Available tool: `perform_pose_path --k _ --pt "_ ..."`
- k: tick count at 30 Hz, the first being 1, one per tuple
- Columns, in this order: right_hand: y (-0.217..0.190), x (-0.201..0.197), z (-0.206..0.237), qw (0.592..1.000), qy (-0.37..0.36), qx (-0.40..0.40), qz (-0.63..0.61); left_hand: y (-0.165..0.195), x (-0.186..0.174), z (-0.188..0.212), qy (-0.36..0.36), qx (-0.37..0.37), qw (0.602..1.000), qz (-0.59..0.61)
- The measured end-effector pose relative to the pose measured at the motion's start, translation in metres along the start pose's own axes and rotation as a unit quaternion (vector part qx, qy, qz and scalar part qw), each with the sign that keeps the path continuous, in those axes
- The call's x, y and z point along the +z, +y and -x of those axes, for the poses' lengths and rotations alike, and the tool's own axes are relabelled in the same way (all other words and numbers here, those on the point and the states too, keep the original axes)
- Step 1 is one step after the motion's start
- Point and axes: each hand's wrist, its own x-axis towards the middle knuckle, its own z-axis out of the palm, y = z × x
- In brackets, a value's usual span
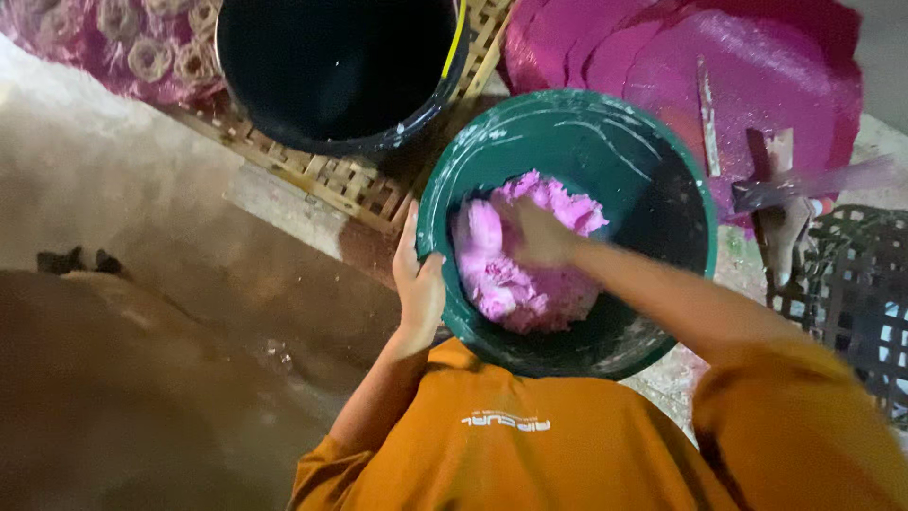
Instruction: The person stacks round trays of noodle nests, ties them with string, and covers the stack with a pot lid. They then add pink coloring from a small packet into a basin of white dough and knead and squeeze the dough by hand until the color is evenly mixed.
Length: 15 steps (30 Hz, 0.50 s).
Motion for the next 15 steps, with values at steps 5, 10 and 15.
perform_pose_path --k 5,10,15 --pt "-0.029 0.026 0.130 0.983 -0.031 -0.084 0.162 0.004 0.006 0.007 -0.004 -0.056 0.997 0.047" --pt "0.010 0.067 0.038 0.964 -0.149 0.024 0.220 -0.004 0.006 0.006 -0.002 -0.028 0.998 0.054" --pt "0.011 0.068 -0.025 0.978 -0.113 0.076 0.157 -0.017 0.002 -0.001 -0.020 0.020 0.998 0.059"
